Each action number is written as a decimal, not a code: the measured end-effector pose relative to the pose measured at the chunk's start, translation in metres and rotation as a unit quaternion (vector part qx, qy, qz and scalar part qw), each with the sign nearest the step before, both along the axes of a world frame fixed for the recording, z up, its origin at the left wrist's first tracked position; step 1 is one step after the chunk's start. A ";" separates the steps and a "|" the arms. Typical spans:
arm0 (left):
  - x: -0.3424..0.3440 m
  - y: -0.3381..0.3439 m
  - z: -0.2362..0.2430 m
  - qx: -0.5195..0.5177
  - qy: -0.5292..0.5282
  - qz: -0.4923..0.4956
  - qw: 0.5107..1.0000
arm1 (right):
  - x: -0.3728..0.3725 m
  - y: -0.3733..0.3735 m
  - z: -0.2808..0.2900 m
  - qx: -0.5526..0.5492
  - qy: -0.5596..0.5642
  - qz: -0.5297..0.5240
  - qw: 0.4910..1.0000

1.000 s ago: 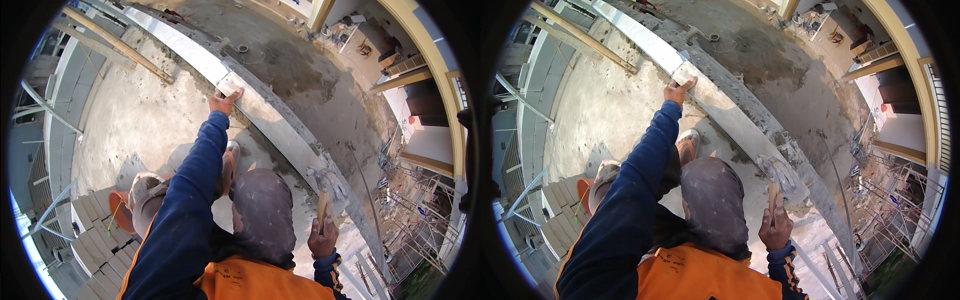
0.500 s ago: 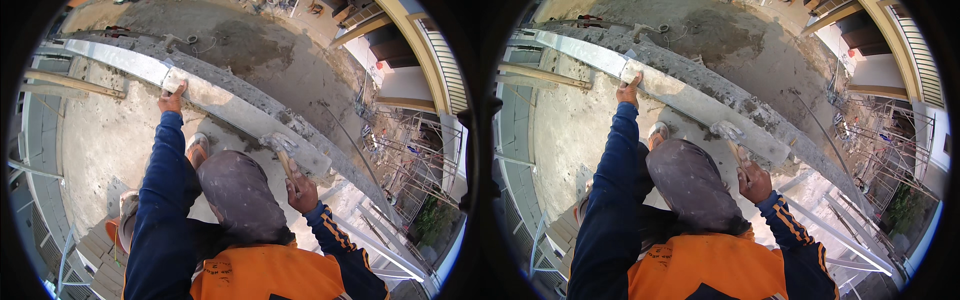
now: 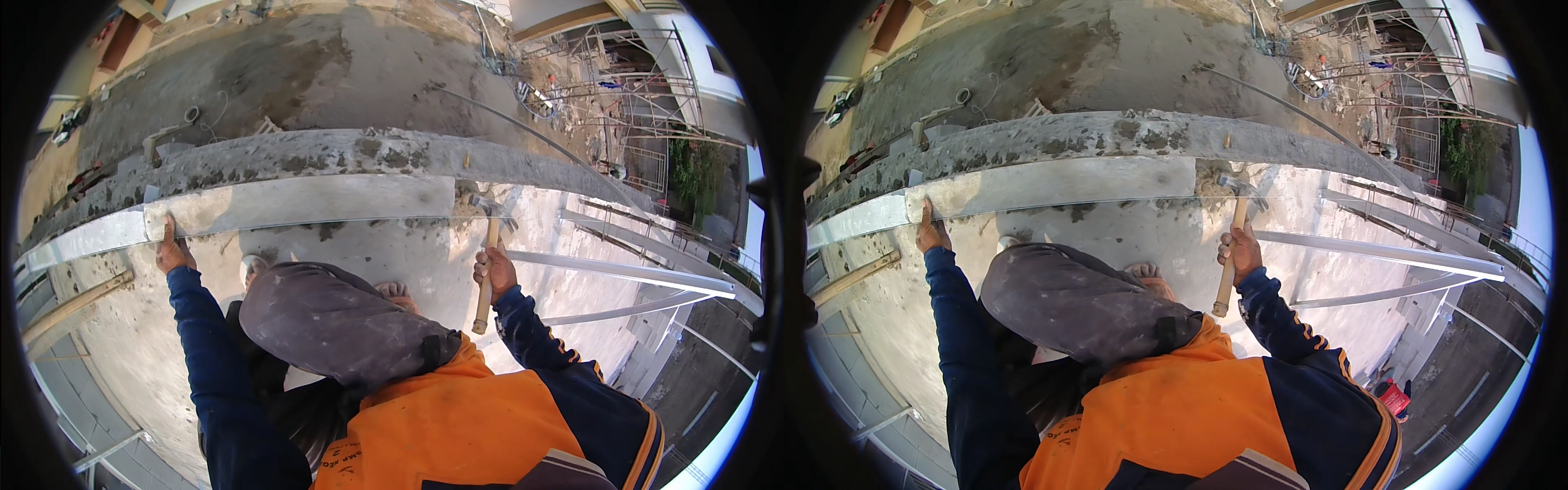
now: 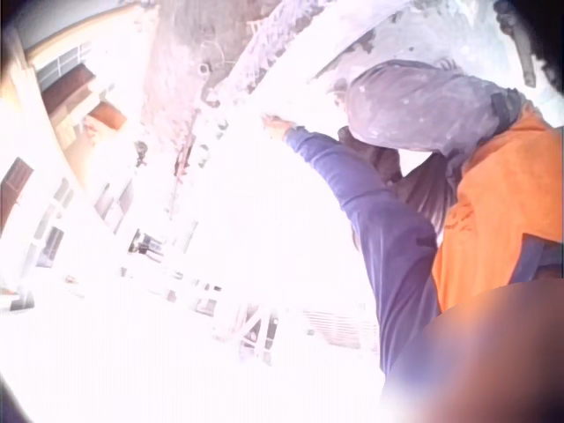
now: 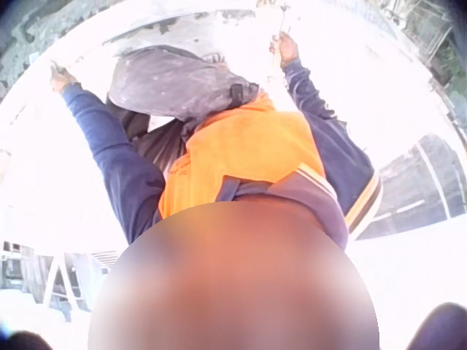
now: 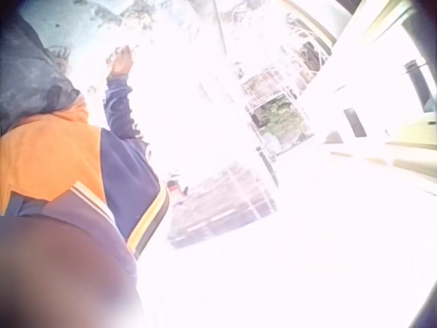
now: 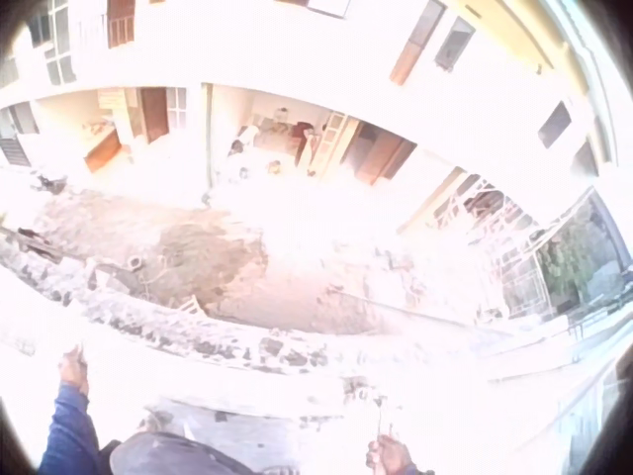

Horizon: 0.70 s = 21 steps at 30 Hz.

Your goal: The person scoops mortar from a bucket with a trowel, spreads it on the rooftop surface, and places concrete blocks to build a wall. They repeatedly apply mortar and adjust the blocks to align them.

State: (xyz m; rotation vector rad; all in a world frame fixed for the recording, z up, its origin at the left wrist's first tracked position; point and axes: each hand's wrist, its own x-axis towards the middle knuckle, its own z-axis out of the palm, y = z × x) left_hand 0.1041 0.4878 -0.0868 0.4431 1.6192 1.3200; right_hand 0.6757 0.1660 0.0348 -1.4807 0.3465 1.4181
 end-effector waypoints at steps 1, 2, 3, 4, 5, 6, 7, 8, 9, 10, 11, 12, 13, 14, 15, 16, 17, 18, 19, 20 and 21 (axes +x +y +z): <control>0.000 0.000 0.001 0.001 0.005 0.000 1.000 | 0.000 0.004 0.002 -0.012 -0.011 0.037 0.999; 0.000 0.000 0.002 0.016 -0.004 -0.004 1.000 | 0.002 0.008 0.006 0.006 0.006 0.090 0.996; 0.000 0.000 0.003 0.017 -0.012 -0.005 1.000 | 0.000 0.009 0.011 0.050 0.026 0.156 0.986; 0.000 0.001 0.003 0.000 0.002 -0.009 1.000 | 0.002 0.012 0.016 0.047 0.050 0.125 0.990; -0.001 0.001 0.003 0.000 0.003 -0.014 1.000 | -0.001 0.012 0.021 0.007 0.035 0.132 0.991; -0.001 0.001 0.002 0.009 -0.008 -0.007 1.000 | 0.000 0.013 0.025 -0.015 -0.009 0.128 0.992; -0.003 0.001 0.001 0.003 0.001 -0.013 1.000 | -0.002 0.012 0.027 -0.006 0.009 0.130 0.992; -0.004 0.001 0.000 0.003 -0.003 -0.009 1.000 | -0.001 0.013 0.029 0.005 0.020 0.138 0.990; -0.005 0.001 -0.001 0.008 -0.015 -0.008 1.000 | -0.002 0.012 0.028 0.041 0.040 0.162 0.985; -0.006 0.002 -0.003 0.002 -0.004 -0.007 1.000 | -0.001 0.013 0.028 0.010 0.033 0.147 0.989; -0.007 0.002 -0.005 0.001 -0.002 -0.009 1.000 | -0.001 0.013 0.026 0.002 0.035 0.145 0.989; -0.008 0.002 -0.006 0.010 -0.008 -0.006 1.000 | -0.001 0.013 0.025 -0.034 0.007 0.131 0.991; -0.008 0.001 -0.007 0.004 0.006 -0.012 1.000 | -0.001 0.013 0.024 -0.008 0.004 0.123 0.992; -0.009 0.001 -0.008 0.008 0.012 -0.012 1.000 | -0.002 0.011 0.024 -0.005 0.014 0.137 0.991; -0.009 0.000 -0.008 0.022 -0.005 -0.007 1.000 | -0.002 0.011 0.024 -0.001 0.023 0.149 0.988; -0.010 -0.001 -0.008 0.020 0.017 -0.008 1.000 | -0.004 0.009 0.025 0.041 0.041 0.158 0.986; -0.010 0.000 -0.007 0.022 0.016 -0.005 1.000 | -0.004 0.009 0.027 0.010 0.040 0.147 0.988; -0.011 -0.003 -0.006 0.002 -0.004 0.020 1.000 | -0.007 0.008 0.028 -0.006 0.060 0.139 0.988; -0.010 -0.002 -0.005 0.002 0.013 -0.004 1.000 | -0.006 0.008 0.030 -0.008 0.053 0.123 0.991; -0.010 -0.003 -0.003 -0.010 0.009 -0.001 1.000 | -0.008 0.007 0.032 -0.013 0.042 0.115 0.992; -0.009 -0.004 -0.001 -0.005 -0.002 0.020 1.000 | -0.007 0.006 0.033 0.022 0.064 0.128 0.989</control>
